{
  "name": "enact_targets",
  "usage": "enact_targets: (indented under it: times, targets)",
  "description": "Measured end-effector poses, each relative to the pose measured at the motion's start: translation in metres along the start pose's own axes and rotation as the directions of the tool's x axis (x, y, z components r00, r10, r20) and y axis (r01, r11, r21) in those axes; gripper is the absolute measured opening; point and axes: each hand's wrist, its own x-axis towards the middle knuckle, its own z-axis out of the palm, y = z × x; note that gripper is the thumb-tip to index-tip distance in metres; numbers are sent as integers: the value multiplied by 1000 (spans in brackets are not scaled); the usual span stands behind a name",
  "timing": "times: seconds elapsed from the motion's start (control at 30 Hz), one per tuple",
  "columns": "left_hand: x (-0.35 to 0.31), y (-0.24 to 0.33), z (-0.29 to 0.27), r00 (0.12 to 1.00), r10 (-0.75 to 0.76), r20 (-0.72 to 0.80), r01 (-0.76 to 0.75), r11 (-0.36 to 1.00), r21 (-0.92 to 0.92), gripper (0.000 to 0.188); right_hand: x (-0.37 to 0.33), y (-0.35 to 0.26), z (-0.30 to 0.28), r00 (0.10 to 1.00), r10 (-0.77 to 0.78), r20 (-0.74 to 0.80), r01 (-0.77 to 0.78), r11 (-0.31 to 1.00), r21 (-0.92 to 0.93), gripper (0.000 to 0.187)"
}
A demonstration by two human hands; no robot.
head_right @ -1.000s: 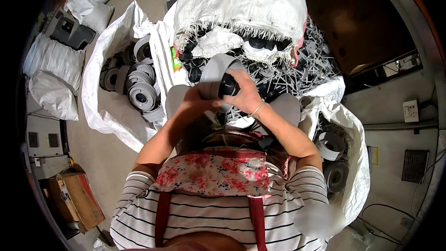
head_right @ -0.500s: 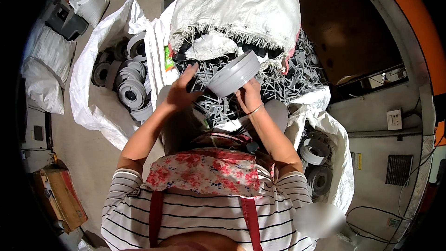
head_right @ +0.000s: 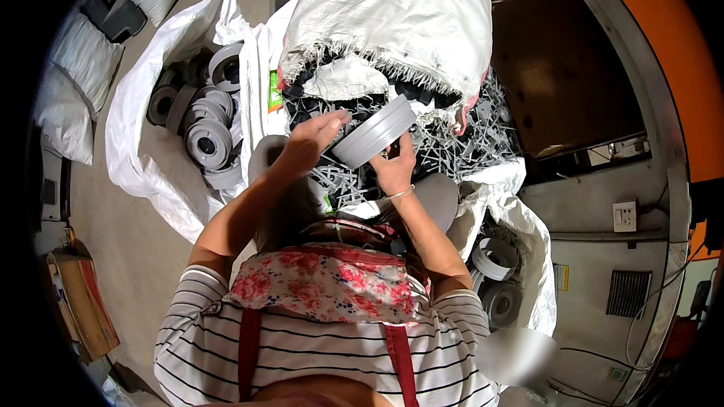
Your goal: The person repeatedly picks up grey plastic rings from a large white sack filled with shredded plastic waste. They inspect each ring by hand and place them into a second white sack. The process is repetitive and involves handling individual items one at a time.
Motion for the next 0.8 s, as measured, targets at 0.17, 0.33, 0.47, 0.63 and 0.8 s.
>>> enact_targets:
  times: [0.17, 0.33, 0.47, 0.63, 0.8]
  targets:
    - [0, -14, -1, 929, -198, 312, 286, 921, -266, 42, -4, 5, 3, 975, -193, 113, 215, 949, -230, 57]
    - [-23, -18, -14, 933, 81, 351, -62, 996, -67, 54, -10, 23, 4, 948, 143, 283, -173, 981, 83, 42]
    - [-50, -25, -35, 849, 334, 409, -423, 894, 149, 62, -4, 42, 12, 429, 418, 801, -862, -74, 501, 44]
    - [-76, -29, -97, 826, 398, 398, -559, 672, 487, 46, 14, 9, 60, 316, 354, 880, -943, 222, 250, 43]
    - [-78, -5, -194, 916, 356, -186, 41, 378, 925, 69, 43, 18, 146, 449, 537, 714, -788, 614, 33, 43]
